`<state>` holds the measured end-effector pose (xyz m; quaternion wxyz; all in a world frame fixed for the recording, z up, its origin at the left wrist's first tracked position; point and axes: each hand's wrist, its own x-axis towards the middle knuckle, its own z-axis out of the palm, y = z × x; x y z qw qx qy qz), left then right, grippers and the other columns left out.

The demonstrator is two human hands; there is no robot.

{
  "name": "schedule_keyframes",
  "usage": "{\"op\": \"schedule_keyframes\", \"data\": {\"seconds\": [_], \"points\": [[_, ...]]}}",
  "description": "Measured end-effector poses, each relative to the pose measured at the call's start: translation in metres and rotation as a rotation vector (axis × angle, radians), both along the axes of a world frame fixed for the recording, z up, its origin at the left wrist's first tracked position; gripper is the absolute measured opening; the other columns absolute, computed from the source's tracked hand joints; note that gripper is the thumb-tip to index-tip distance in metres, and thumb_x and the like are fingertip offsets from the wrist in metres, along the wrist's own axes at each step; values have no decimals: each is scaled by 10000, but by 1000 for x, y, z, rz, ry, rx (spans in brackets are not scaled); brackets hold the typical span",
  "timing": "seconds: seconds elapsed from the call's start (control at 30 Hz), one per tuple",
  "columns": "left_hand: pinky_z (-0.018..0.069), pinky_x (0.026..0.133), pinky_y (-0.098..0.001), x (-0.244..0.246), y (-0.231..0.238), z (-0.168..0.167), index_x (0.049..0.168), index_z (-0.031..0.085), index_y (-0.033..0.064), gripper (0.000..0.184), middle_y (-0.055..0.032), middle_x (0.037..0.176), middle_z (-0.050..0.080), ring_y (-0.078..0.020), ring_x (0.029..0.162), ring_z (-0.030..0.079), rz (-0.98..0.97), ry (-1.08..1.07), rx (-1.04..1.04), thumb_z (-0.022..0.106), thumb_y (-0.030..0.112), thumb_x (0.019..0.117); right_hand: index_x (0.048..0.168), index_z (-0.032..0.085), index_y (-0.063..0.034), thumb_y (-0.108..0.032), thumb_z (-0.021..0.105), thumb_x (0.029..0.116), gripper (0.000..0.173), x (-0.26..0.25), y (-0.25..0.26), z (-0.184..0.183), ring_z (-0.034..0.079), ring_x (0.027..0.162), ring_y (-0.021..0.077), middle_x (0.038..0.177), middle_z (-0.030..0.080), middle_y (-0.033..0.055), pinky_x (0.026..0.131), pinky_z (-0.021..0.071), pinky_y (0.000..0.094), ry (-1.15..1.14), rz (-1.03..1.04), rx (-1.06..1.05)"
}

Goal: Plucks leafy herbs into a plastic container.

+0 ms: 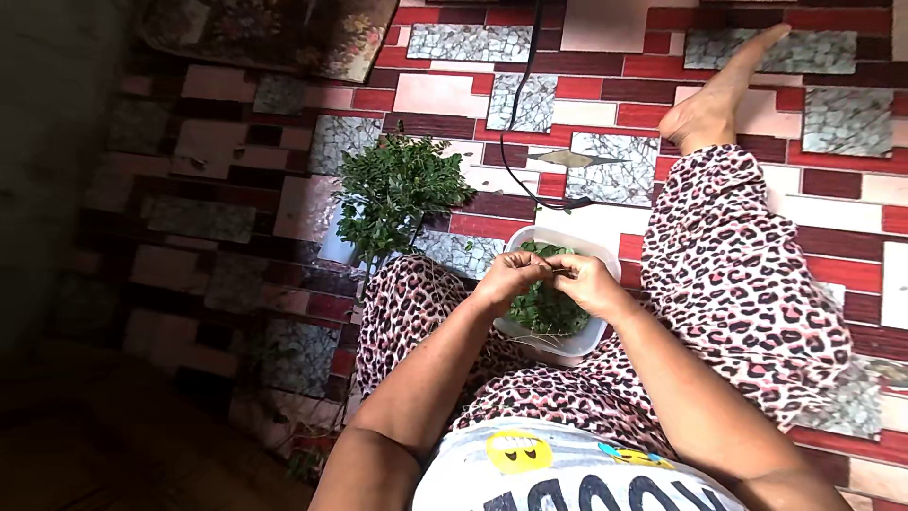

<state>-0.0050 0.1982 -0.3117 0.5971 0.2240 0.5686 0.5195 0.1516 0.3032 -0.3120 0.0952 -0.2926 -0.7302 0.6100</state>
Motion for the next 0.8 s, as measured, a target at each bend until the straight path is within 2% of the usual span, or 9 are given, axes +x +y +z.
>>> {"op": "schedule_keyframes", "data": {"seconds": [0.07, 0.17, 0.23, 0.3, 0.37, 0.53, 0.63, 0.7, 0.8], "points": [[316, 463, -172, -2, -1, 1, 836, 647, 89, 153, 61, 591, 460, -12, 480, 373, 12, -13, 6, 601, 78, 982, 1000, 719, 11, -48, 599, 1007, 134, 0, 1, 2, 656, 720, 119, 856, 703, 84, 707, 576, 318, -36, -40, 65], [326, 451, -157, -7, -2, 0, 872, 661, 85, 154, 68, 593, 484, 1, 468, 384, 111, -31, 36, 572, 87, 998, 1038, 741, -3, -96, 571, 1038, 193, 9, 2, 5, 660, 685, 198, 840, 714, 119, 696, 576, 409, -163, -75, 252], [395, 511, -179, -15, 0, -1, 932, 663, 58, 131, 45, 684, 558, -19, 538, 455, 195, -52, 48, 566, 84, 1016, 1146, 734, 14, -75, 563, 1039, 220, 15, 2, 4, 725, 918, 318, 1033, 741, 189, 884, 572, 516, -244, -37, 417], [419, 522, -182, -21, 0, 5, 954, 659, 48, 134, 19, 739, 587, -34, 562, 483, 291, -80, 55, 557, 91, 1030, 1303, 652, 50, -77, 531, 1056, 303, 18, -1, 3, 600, 1273, 403, 1382, 610, 245, 1101, 445, 567, -270, 59, 479], [422, 519, -179, -24, -2, 13, 963, 644, 59, 141, 14, 752, 592, -38, 571, 494, 363, -122, 71, 536, 101, 1042, 1387, 596, 34, -73, 511, 1058, 356, 17, -7, 6, 513, 1358, 430, 1505, 491, 257, 1129, 404, 590, -244, 66, 471], [423, 531, -194, -18, -9, 30, 972, 615, 90, 141, 17, 758, 579, -49, 582, 495, 424, -193, 117, 507, 118, 1059, 1351, 605, -16, -174, 413, 1102, 352, 16, -34, 37, 699, 865, 217, 1034, 710, 149, 813, 583, 410, -236, 85, 1], [426, 536, -202, -12, -13, 36, 990, 614, 90, 139, 11, 783, 591, -59, 598, 508, 417, -225, 161, 499, 123, 1062, 1417, 556, -21, -147, 506, 1048, 392, 18, -54, 22, 666, 1093, 159, 1308, 649, 121, 944, 563, 344, -57, 153, -302], [451, 558, -213, -9, -16, 38, 994, 606, 91, 131, 10, 792, 590, -66, 617, 525, 396, -246, 189, 496, 115, 1062, 1375, 576, 0, -80, 514, 1023, 366, 14, -65, 13, 638, 1172, 160, 1328, 645, 114, 1017, 530, 339, 113, 74, -373], [505, 630, -246, -13, -20, 35, 1107, 599, 45, 104, -32, 881, 635, -91, 696, 585, 466, -136, 191, 524, 64, 1037, 1327, 622, 30, -56, 528, 1006, 345, 8, -70, 15, 642, 1184, 155, 1327, 654, 129, 1027, 528, 325, 183, 57, -141]]}}
